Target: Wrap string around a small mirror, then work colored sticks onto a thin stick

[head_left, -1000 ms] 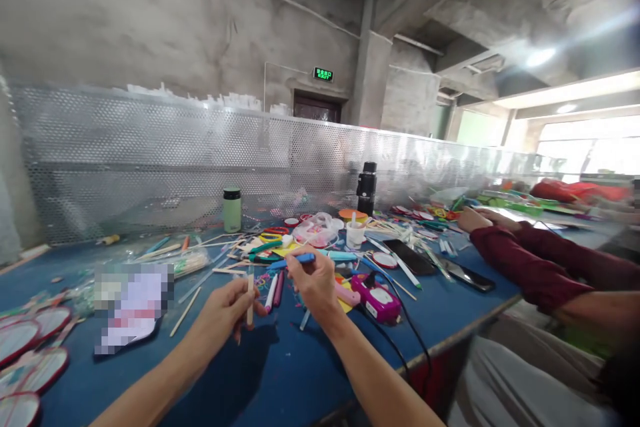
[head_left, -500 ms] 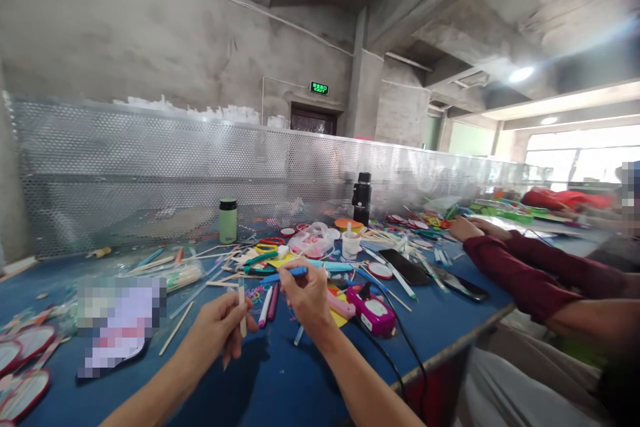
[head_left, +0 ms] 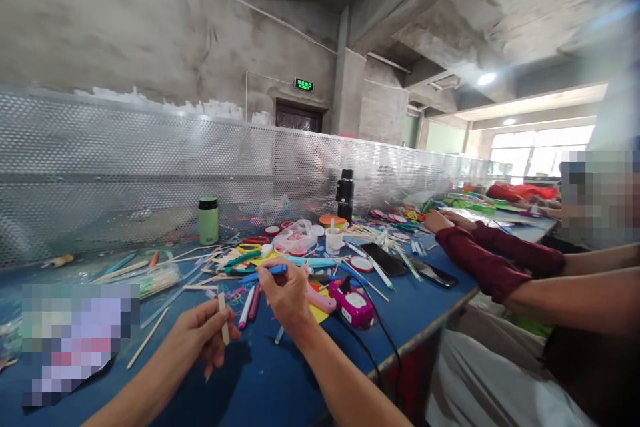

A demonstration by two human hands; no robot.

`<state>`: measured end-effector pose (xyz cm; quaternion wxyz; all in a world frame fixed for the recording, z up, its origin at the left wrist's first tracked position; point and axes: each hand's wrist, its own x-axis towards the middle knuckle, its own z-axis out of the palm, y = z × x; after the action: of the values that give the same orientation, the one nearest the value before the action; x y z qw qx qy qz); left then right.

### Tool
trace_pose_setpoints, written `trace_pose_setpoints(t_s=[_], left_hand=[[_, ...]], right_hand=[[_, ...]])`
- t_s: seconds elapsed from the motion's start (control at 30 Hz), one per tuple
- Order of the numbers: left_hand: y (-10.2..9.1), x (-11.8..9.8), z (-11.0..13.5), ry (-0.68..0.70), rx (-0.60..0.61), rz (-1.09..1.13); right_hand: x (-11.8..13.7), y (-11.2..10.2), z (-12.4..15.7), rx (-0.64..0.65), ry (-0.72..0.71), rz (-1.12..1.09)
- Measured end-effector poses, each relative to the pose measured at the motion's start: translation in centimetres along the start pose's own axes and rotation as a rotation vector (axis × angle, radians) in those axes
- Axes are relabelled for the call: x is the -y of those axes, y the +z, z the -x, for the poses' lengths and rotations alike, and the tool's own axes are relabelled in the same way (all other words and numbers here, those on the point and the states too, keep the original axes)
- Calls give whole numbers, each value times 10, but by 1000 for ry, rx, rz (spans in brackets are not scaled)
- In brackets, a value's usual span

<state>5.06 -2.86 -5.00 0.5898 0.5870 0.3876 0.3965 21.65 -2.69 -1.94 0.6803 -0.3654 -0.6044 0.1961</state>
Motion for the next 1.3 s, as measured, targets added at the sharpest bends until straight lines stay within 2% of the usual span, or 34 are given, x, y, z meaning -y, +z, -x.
trace_pose_setpoints(t_s=[0.3, 0.57, 0.77, 0.93, 1.07, 1.2, 1.3], left_hand=[[5, -6, 6, -3, -6, 47], [1, -4, 3, 46, 60, 81], [3, -3, 4, 73, 90, 53], [1, -6, 5, 66, 82, 41], [1, -7, 5, 111, 84, 47], [4, -4, 3, 53, 129, 80], [4, 1, -1, 61, 135, 86]], right_hand=[[1, 0, 0, 6, -3, -14], [8, -2, -1, -1, -12, -27], [8, 2, 2, 100, -31, -34], [10, 6, 4, 125, -18, -25], [14, 7, 6, 157, -44, -60], [13, 6, 7, 135, -35, -45], [9, 5, 6, 167, -65, -2]])
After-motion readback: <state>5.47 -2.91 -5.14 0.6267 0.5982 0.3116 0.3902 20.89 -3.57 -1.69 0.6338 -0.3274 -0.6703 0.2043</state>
